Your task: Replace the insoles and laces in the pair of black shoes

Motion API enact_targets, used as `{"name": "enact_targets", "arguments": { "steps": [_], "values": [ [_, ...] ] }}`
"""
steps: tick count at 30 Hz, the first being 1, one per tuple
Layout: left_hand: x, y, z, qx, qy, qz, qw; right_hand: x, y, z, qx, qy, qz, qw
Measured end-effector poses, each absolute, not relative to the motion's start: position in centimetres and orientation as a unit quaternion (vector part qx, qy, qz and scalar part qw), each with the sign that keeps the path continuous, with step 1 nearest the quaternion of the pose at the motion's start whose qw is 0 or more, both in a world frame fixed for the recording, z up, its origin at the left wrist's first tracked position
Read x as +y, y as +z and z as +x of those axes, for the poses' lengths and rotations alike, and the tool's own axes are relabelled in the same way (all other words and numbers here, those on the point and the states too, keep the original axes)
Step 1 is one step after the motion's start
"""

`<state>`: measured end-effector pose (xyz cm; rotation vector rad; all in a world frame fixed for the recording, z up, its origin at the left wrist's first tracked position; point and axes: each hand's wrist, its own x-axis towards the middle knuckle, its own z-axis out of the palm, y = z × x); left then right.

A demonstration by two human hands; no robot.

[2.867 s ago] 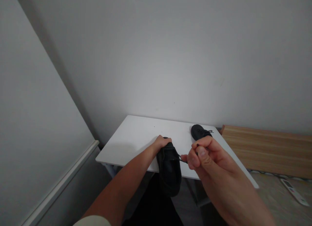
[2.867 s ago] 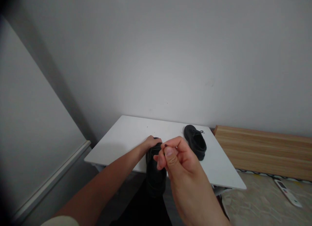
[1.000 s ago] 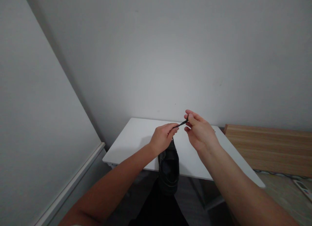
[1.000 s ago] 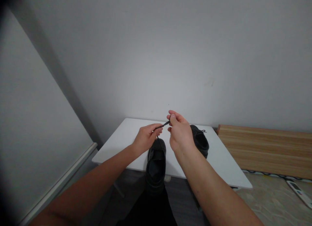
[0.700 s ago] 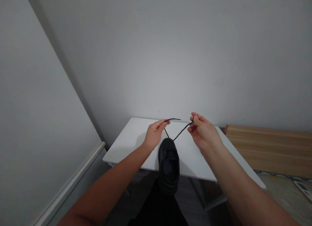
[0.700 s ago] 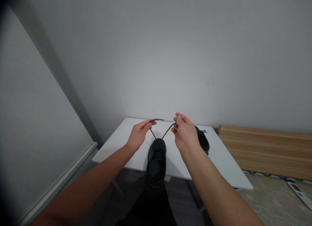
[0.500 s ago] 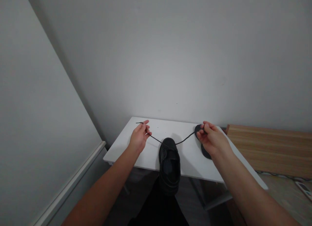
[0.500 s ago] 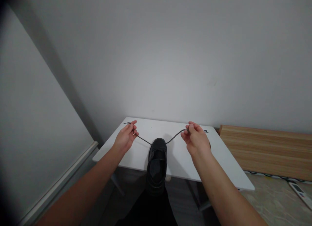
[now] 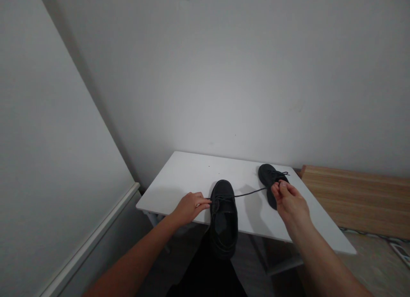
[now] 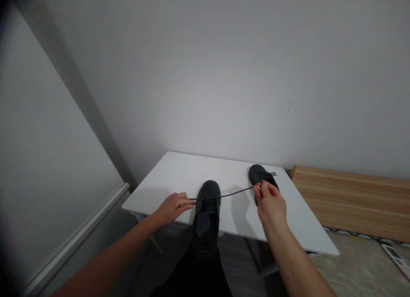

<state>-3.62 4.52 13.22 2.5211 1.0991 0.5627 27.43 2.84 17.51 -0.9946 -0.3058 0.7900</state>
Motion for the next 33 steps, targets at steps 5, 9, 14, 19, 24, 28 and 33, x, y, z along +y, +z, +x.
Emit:
{"name": "enact_targets", "arguments": {
  "steps": [5, 9, 14, 19, 24, 28, 33],
  "values": [
    [4.5, 13.0, -2.7, 0.401, 0.219, 0.884, 0.096, 2.4, 15.9, 27.4, -0.25, 0.304, -0.488, 0.779],
    [4.3, 13.1, -2.2, 0.414, 0.231, 0.876, 0.089, 1.7, 15.5, 27.0, -0.295, 0.289, -0.546, 0.729],
    [4.3, 13.4, -1.7, 0.422, 0.238, 0.87, 0.095, 0.6, 15.4, 26.0, -0.349, 0.271, -0.621, 0.647],
    [4.4, 13.1, -1.4, 0.43, 0.247, 0.864, 0.094, 0.0, 13.2, 25.1, -0.482, 0.25, -0.631, 0.554],
    [4.4, 13.2, -1.2, 0.425, 0.26, 0.866, 0.041, -0.4, 11.5, 24.3, -0.575, 0.263, -0.624, 0.46],
    [4.2, 13.5, -1.1, 0.423, 0.252, 0.87, 0.011, -0.4, 11.2, 24.3, -0.658, 0.173, -0.611, 0.406],
    [4.0, 13.0, -1.0, 0.453, 0.259, 0.853, 0.02, -0.2, 11.2, 23.9, -0.703, 0.096, -0.598, 0.372]
  ]
}}
